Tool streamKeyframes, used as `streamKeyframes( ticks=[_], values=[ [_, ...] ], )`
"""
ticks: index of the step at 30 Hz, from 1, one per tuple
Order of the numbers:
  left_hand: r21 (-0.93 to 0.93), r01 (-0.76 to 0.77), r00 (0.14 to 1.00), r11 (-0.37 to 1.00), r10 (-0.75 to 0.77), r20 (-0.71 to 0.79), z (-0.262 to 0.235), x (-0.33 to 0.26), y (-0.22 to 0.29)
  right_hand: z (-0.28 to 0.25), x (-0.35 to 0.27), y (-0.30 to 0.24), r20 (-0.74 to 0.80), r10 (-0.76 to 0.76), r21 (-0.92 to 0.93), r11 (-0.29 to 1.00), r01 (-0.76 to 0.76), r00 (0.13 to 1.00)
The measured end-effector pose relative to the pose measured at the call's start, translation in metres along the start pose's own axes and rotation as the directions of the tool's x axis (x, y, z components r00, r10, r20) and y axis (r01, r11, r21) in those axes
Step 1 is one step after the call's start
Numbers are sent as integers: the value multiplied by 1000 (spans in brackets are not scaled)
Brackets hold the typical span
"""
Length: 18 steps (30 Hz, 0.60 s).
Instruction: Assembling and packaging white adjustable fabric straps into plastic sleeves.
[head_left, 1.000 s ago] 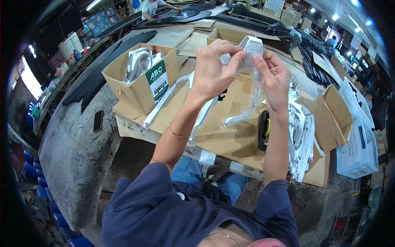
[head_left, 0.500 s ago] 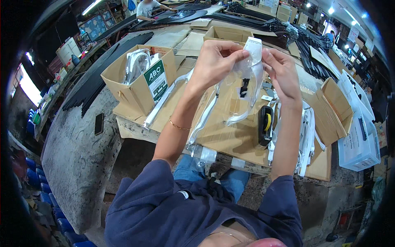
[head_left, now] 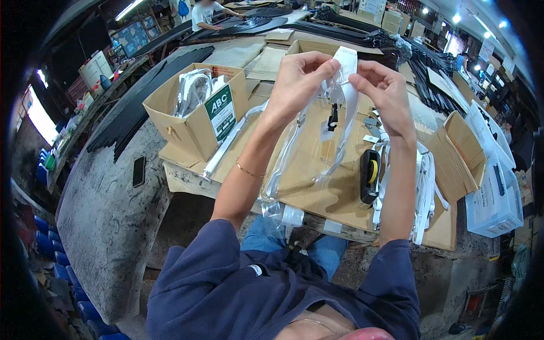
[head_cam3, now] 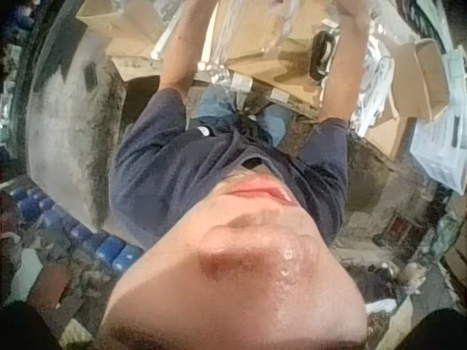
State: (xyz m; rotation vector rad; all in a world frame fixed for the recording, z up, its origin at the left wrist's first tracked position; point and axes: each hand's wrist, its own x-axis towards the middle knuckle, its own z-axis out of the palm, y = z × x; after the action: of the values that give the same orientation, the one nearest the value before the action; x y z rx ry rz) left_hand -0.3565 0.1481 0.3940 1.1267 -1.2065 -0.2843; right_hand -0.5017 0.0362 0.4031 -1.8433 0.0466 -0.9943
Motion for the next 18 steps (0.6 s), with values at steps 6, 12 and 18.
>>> streamKeyframes(
  ticks=[6, 12, 18],
  values=[
    [59, -67, 997, 996, 65, 35, -5, -4, -1, 7, 7, 10, 4, 33, 217, 976, -33, 999],
    [125, -71, 997, 990, 67, 33, -11, -4, -6, 10, 40, 8, 111, 79, 360, 926, -114, 991],
    [52, -78, 996, 996, 80, -39, -12, -1, -20, 22, 63, -6, 42, 2, 317, 948, -15, 999]
  ],
)
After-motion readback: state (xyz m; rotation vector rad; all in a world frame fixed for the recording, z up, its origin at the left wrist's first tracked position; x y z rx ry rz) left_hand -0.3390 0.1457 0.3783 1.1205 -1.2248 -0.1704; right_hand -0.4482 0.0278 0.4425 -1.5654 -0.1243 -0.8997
